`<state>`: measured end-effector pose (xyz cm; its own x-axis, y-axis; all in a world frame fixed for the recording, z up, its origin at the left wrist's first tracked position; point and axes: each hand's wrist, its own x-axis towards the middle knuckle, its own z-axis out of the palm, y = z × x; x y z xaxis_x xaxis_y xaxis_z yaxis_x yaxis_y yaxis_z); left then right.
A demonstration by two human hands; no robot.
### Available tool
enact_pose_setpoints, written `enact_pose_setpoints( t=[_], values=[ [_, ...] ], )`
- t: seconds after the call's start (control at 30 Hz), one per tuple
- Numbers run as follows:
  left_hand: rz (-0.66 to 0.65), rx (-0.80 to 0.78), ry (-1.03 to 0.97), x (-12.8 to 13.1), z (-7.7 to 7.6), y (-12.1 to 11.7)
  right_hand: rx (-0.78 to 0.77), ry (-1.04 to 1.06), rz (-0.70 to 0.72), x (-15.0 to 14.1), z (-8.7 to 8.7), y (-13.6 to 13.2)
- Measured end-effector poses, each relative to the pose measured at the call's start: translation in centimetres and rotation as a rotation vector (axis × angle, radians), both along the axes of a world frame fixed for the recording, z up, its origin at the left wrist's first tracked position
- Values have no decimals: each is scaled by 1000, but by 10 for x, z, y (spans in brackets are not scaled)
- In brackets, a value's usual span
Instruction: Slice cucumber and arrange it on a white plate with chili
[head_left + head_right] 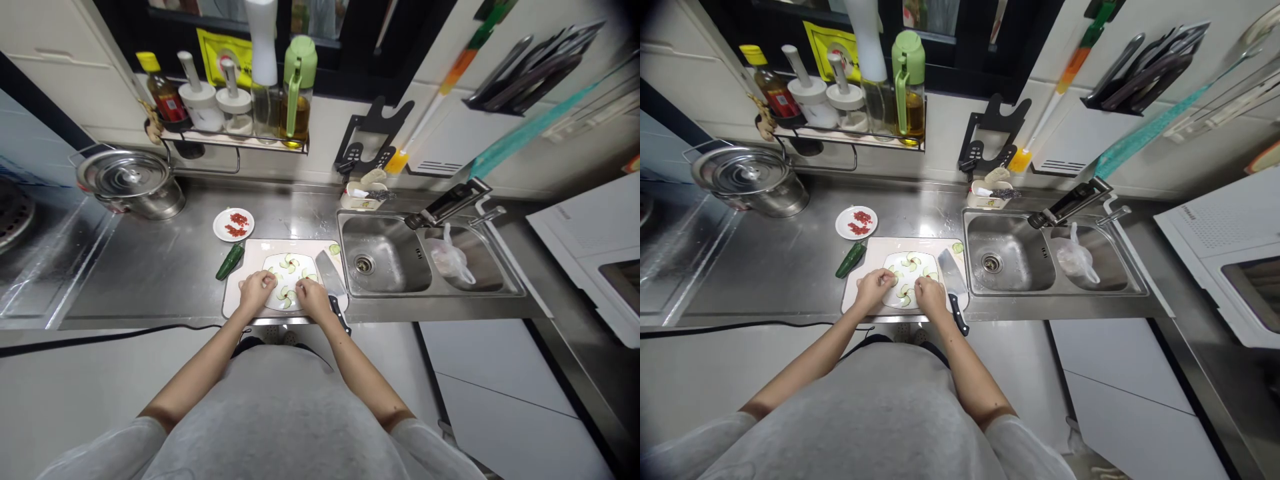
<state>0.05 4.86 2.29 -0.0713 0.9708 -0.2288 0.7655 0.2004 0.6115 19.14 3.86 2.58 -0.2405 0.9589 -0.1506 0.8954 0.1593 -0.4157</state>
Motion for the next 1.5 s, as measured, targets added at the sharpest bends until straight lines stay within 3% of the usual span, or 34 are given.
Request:
enact_pose_setpoints(
  t=[0.13, 0.2, 0.4, 0.5, 1.03, 1.27, 1.5],
  values=[
    [92, 67, 12, -12, 6, 6, 23, 25, 53, 1, 0, 1],
    [59, 95, 49, -14, 8, 5, 5, 13, 97, -2, -1, 0],
    [-422, 148, 193, -9, 5, -21, -48, -48, 131, -10, -2, 0],
    [-509, 159, 244, -8, 0, -33, -39, -62, 151, -9, -3, 1],
    [-533, 183, 271, -4, -9, -38, -63, -150, 322, -21, -2, 20],
    [-529, 182, 249, -5, -10, -39, -54, -121, 309, -22, -6, 20],
    [-491, 200, 235, -6, -10, -36, -45, -18, 215, -8, 3, 13]
  ],
)
